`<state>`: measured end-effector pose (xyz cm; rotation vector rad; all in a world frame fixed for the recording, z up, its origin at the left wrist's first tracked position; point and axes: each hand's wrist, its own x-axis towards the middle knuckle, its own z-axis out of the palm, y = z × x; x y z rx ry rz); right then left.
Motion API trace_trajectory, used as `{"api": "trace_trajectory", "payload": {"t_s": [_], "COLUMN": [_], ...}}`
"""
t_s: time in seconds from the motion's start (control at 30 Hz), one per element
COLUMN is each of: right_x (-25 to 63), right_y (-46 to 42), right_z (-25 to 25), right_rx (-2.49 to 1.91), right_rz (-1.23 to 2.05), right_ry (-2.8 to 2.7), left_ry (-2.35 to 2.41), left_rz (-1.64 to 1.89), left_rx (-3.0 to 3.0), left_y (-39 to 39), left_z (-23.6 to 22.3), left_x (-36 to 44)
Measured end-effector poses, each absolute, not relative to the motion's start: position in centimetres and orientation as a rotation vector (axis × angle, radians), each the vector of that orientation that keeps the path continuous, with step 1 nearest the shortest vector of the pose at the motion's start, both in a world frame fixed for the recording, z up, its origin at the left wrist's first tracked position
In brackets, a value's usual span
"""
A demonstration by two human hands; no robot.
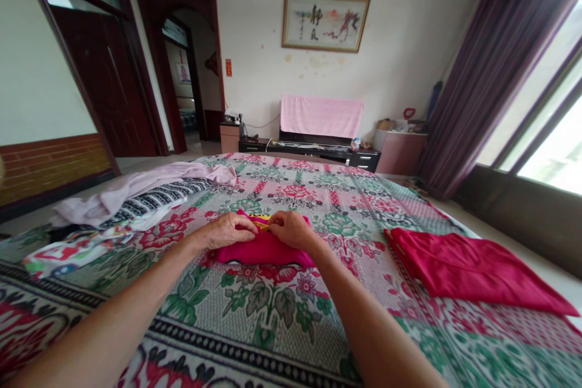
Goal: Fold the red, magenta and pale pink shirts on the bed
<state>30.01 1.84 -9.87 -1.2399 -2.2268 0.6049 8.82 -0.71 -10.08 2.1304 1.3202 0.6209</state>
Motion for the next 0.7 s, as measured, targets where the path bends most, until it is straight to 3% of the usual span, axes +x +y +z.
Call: {"api": "trace_trajectory", "payload": {"t_s": [0.33,0.7], "right_x": [30.1,30.3], "right_y": [0.8,1.9], "right_z": [-8.5,-10.1], "right_rx": [-1.241,-1.255], "right_rz": [0.602,0.493], "right_ry": [-2.369,-2.394], "left_ry": [1.338,1.575], "left_rz": [0.714,0.982], "left_rx": [2.028,2.409], "left_y": [-0.7,0.1], "left_z": [-10.2,-11.9], "left_x": [8.6,9.2]}}
